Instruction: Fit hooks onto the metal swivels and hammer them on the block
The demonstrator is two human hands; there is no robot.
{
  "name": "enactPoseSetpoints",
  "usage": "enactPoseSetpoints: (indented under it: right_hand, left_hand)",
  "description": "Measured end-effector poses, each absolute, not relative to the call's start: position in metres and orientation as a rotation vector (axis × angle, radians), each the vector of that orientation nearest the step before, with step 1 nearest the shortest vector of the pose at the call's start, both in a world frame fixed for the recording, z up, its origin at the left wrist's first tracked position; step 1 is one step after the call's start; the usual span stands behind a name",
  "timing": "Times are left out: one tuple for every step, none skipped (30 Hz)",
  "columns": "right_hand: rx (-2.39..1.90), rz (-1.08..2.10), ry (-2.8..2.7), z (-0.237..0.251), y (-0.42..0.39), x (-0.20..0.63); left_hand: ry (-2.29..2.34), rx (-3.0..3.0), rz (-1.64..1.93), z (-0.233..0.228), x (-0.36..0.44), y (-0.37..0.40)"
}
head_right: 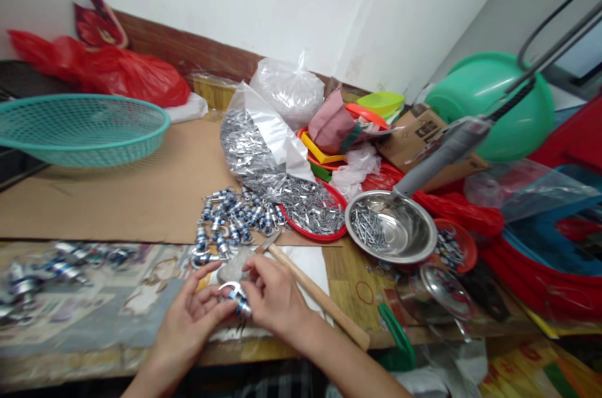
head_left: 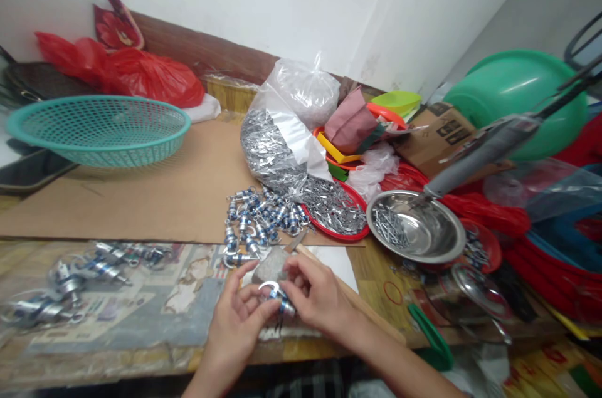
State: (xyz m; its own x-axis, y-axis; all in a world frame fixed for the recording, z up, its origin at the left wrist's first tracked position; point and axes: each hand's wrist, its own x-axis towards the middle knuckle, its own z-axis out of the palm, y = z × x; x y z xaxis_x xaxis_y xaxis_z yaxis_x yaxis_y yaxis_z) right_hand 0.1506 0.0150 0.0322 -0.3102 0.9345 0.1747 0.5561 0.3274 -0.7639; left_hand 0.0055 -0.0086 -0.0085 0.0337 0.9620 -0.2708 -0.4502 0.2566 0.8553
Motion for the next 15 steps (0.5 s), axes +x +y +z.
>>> enactPoseSetpoints:
  right_hand:
    - [-1.314,0.857,-1.944,0.032,0.017,0.15]
    - [-1.323,0.927,-1.9,0.031,0.019,0.149]
    - [-1.337,0.994,-1.845,0.029,0.021,0.148]
    - [-1.354,1.043,-1.787,0.028,0.022,0.147]
    - [-1.369,1.063,-1.746,0.027,0.023,0.147]
    - [-1.377,1.055,-1.733,0.027,0.023,0.147]
    - [-1.377,1.026,-1.747,0.027,0.023,0.148]
    - [-1.362,0.989,-1.787,0.028,0.024,0.15]
    - [-1.335,0.958,-1.841,0.029,0.024,0.152]
    - [-1.3,0.942,-1.899,0.031,0.025,0.154]
    - [-1.261,0.939,-1.951,0.032,0.026,0.156]
    - [-1.223,0.942,-1.996,0.033,0.027,0.157]
    - [-1.184,0.947,-2.044,0.035,0.027,0.159]
    - [-1.147,0.948,-2.09,0.035,0.028,0.159]
    - [-1.124,0.945,-2.126,0.036,0.028,0.16]
  left_hand:
    - [0.997,0.655,1.221,-0.009,0.006,-0.009]
    - [0.994,0.653,1.229,-0.009,0.006,-0.009]
    - [0.991,0.652,1.237,-0.009,0.007,-0.01]
    - [0.989,0.649,1.244,-0.009,0.007,-0.01]
    - [0.988,0.647,1.251,-0.009,0.008,-0.011]
    - [0.988,0.644,1.257,-0.009,0.008,-0.011]
    - [0.99,0.64,1.262,-0.009,0.009,-0.011]
    - [0.994,0.636,1.268,-0.009,0.009,-0.011]
    - [1.0,0.631,1.276,-0.009,0.009,-0.011]
    - [1.005,0.628,1.283,-0.009,0.009,-0.011]
    - [1.006,0.628,1.28,-0.009,0.009,-0.011]
    - [1.006,0.631,1.274,-0.009,0.009,-0.011]
    - [1.005,0.636,1.266,-0.009,0.009,-0.01]
    - [1.002,0.643,1.257,-0.009,0.008,-0.01]
    - [1.001,0.648,1.25,-0.008,0.008,-0.01]
